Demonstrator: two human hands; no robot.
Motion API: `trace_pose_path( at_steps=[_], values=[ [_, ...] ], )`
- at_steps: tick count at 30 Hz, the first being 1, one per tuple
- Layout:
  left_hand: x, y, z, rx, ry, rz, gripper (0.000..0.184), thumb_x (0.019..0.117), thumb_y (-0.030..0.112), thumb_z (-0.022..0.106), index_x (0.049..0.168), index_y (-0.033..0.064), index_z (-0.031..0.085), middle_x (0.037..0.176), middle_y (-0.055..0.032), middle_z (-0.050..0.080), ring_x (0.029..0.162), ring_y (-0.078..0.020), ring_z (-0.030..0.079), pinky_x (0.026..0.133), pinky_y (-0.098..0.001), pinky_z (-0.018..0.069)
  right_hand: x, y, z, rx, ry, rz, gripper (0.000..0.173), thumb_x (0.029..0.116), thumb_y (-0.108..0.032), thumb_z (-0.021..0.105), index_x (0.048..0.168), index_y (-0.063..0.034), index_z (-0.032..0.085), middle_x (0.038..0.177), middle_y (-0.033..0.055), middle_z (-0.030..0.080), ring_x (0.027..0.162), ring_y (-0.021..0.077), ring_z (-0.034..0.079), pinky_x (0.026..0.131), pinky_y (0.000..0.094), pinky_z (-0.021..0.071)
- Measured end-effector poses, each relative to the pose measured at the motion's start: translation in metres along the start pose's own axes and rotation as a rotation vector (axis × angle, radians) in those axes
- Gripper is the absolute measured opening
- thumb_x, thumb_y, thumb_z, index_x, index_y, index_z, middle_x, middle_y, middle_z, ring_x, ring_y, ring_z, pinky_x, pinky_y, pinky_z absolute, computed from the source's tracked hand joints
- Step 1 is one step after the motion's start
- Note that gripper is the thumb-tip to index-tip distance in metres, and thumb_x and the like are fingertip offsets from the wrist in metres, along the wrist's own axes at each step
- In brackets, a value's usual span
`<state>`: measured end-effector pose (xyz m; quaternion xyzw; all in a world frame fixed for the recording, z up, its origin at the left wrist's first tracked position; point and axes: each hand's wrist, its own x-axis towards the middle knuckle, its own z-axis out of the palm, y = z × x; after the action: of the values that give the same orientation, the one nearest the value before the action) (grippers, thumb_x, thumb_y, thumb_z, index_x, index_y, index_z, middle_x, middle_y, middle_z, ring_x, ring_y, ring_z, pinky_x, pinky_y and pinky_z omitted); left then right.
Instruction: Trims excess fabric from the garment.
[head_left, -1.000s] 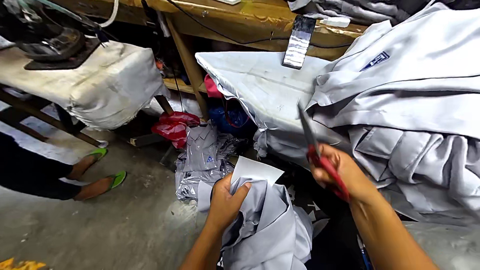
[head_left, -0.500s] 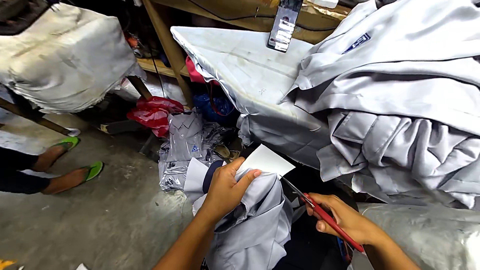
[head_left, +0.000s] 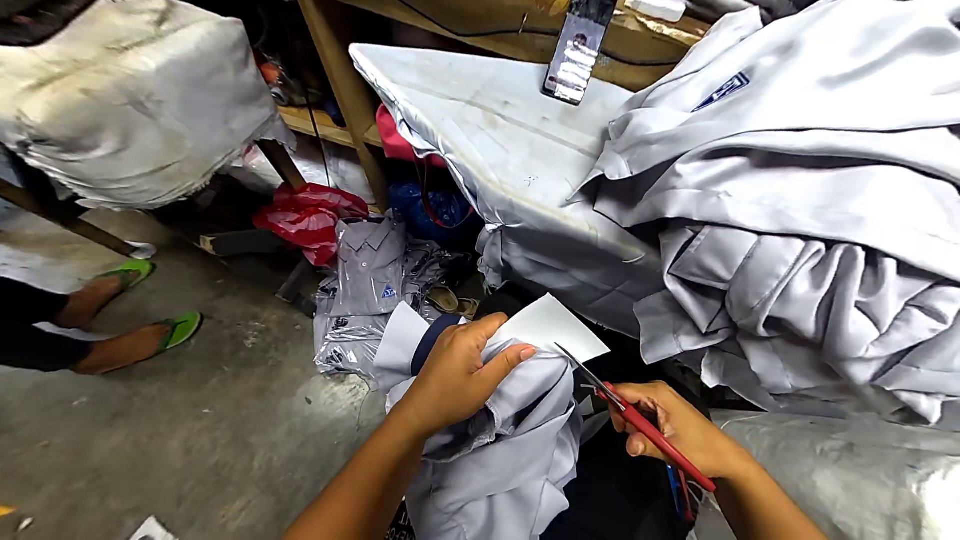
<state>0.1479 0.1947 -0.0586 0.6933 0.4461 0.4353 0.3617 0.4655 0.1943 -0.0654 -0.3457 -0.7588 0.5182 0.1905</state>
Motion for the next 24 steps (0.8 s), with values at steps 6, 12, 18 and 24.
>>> trace_pose_path(
  at_steps=[6, 12, 18, 24],
  values=[
    [0.004, 0.001, -0.003, 0.052, -0.055, 0.044, 0.027, 0.099, 0.034, 0.064, 0.093, 0.0085, 0.067, 0.075, 0.0059, 0.063, 0.071, 0.0042, 0.058, 0.067, -0.0171, 0.049, -0.003, 0.002, -0.005, 0.018, -0.02, -0.008, 0.056, 0.0859, -0.069, 0.067, 0.08, -0.014, 0.064, 0.059, -0.0145, 0.05, 0.052, -0.0101, 0.043, 0.047, 0.0101, 0.0329],
    [0.007, 0.0, -0.004, 0.08, -0.094, 0.062, 0.028, 0.0979, 0.036, 0.066, 0.091, 0.009, 0.067, 0.073, 0.0064, 0.061, 0.068, 0.0039, 0.056, 0.064, -0.017, 0.0471, -0.007, 0.005, -0.007, 0.012, -0.014, -0.011, 0.052, 0.0878, -0.065, 0.069, 0.076, -0.014, 0.063, 0.057, -0.0144, 0.048, 0.05, -0.0104, 0.04, 0.045, 0.0099, 0.03],
    [0.011, 0.001, -0.007, 0.117, -0.184, 0.124, 0.029, 0.0966, 0.037, 0.067, 0.087, 0.0088, 0.068, 0.07, 0.006, 0.06, 0.066, 0.0034, 0.055, 0.062, -0.0168, 0.0453, -0.011, 0.001, -0.014, -0.066, -0.117, -0.017, 0.062, 0.0894, -0.073, 0.059, 0.08, -0.0122, 0.062, 0.06, -0.0118, 0.048, 0.053, -0.009, 0.042, 0.048, 0.011, 0.0319],
    [0.015, 0.002, -0.008, 0.171, -0.219, 0.204, 0.031, 0.0969, 0.038, 0.066, 0.083, 0.0096, 0.066, 0.066, 0.0062, 0.057, 0.063, 0.0023, 0.053, 0.06, -0.0169, 0.0431, -0.011, 0.002, -0.013, -0.066, -0.124, -0.016, 0.059, 0.0911, -0.07, 0.06, 0.077, -0.0132, 0.06, 0.058, -0.0119, 0.046, 0.051, -0.0084, 0.04, 0.046, 0.0115, 0.0298]
  ],
)
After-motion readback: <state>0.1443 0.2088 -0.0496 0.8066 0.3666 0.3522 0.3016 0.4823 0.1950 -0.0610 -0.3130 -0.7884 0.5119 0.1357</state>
